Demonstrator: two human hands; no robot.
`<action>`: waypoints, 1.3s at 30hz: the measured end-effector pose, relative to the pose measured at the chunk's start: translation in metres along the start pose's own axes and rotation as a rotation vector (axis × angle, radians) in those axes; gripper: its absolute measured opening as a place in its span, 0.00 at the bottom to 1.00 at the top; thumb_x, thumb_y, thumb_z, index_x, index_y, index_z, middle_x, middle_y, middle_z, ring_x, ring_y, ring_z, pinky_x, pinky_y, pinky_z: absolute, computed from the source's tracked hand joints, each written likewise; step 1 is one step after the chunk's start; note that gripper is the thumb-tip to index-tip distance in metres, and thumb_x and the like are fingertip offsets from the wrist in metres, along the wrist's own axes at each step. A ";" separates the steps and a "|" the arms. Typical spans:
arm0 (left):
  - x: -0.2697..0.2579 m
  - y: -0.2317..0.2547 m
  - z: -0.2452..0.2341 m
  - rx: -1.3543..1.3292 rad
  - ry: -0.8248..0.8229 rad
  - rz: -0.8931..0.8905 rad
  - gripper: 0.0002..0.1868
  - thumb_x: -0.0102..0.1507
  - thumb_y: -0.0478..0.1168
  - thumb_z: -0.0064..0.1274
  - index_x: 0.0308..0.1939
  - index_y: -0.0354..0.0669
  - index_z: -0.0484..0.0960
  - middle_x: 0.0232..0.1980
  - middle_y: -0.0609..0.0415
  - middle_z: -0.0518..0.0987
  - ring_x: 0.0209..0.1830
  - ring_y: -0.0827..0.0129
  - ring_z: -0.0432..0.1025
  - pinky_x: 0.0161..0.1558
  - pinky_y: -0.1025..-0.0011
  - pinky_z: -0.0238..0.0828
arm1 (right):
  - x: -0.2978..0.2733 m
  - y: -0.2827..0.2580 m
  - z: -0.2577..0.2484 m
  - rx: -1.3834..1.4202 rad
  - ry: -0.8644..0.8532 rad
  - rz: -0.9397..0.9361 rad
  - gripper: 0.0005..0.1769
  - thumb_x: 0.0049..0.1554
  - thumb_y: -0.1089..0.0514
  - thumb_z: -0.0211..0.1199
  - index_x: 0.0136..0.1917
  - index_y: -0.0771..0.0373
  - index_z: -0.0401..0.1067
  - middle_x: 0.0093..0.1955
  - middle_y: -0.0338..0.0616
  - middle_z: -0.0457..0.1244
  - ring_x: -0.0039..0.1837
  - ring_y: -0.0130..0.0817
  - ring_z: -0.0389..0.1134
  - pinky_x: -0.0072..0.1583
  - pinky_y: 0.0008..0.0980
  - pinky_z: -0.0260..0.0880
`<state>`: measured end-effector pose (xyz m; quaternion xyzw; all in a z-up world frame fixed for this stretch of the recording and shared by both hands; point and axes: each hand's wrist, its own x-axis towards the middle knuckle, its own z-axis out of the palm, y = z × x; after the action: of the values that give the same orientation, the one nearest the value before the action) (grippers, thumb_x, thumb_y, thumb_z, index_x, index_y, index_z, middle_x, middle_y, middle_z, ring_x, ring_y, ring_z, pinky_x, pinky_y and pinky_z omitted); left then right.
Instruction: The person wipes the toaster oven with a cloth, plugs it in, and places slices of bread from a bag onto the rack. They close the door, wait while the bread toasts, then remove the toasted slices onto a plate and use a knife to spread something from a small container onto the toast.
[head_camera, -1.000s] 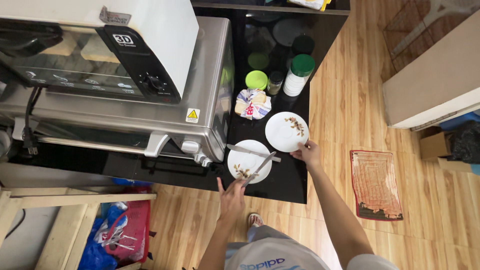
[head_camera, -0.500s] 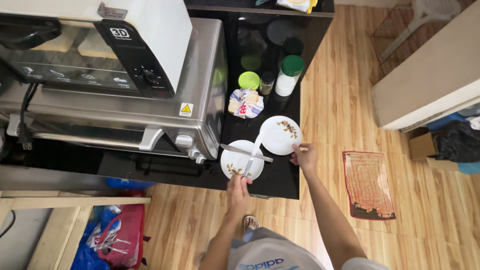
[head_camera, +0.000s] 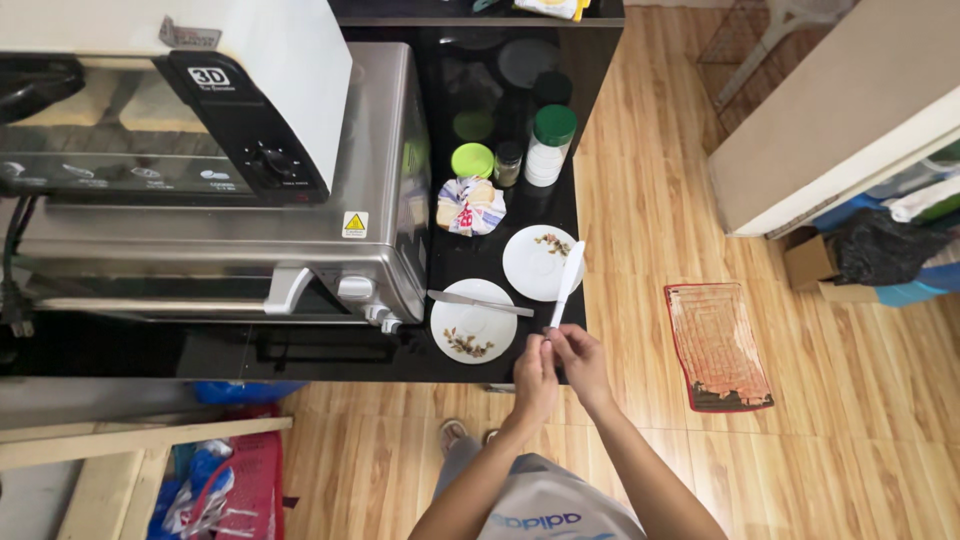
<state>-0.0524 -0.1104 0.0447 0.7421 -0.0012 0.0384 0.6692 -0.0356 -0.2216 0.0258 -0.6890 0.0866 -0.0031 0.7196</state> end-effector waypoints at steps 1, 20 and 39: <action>0.000 0.002 -0.001 0.008 -0.022 0.007 0.15 0.74 0.45 0.36 0.44 0.38 0.72 0.32 0.44 0.79 0.33 0.52 0.78 0.36 0.58 0.71 | -0.001 0.001 0.000 0.002 0.029 0.013 0.10 0.64 0.58 0.61 0.50 0.67 0.78 0.38 0.35 0.67 0.38 0.21 0.64 0.41 0.22 0.66; 0.063 -0.024 -0.107 0.218 0.004 0.264 0.05 0.62 0.34 0.58 0.37 0.39 0.77 0.35 0.49 0.79 0.33 0.59 0.77 0.37 0.63 0.72 | 0.177 0.050 -0.039 -0.693 0.212 0.062 0.12 0.55 0.58 0.69 0.52 0.62 0.81 0.40 0.40 0.73 0.39 0.32 0.73 0.43 0.31 0.70; 0.085 -0.022 -0.134 0.248 -0.026 0.214 0.06 0.63 0.35 0.60 0.37 0.38 0.77 0.35 0.50 0.80 0.33 0.61 0.78 0.36 0.65 0.73 | 0.187 0.054 -0.025 -0.863 0.321 -0.218 0.11 0.51 0.58 0.73 0.49 0.60 0.82 0.43 0.52 0.72 0.45 0.46 0.75 0.51 0.39 0.74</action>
<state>0.0263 0.0292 0.0412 0.8149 -0.0840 0.0999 0.5647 0.1387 -0.2672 -0.0511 -0.9210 0.1173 -0.1486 0.3405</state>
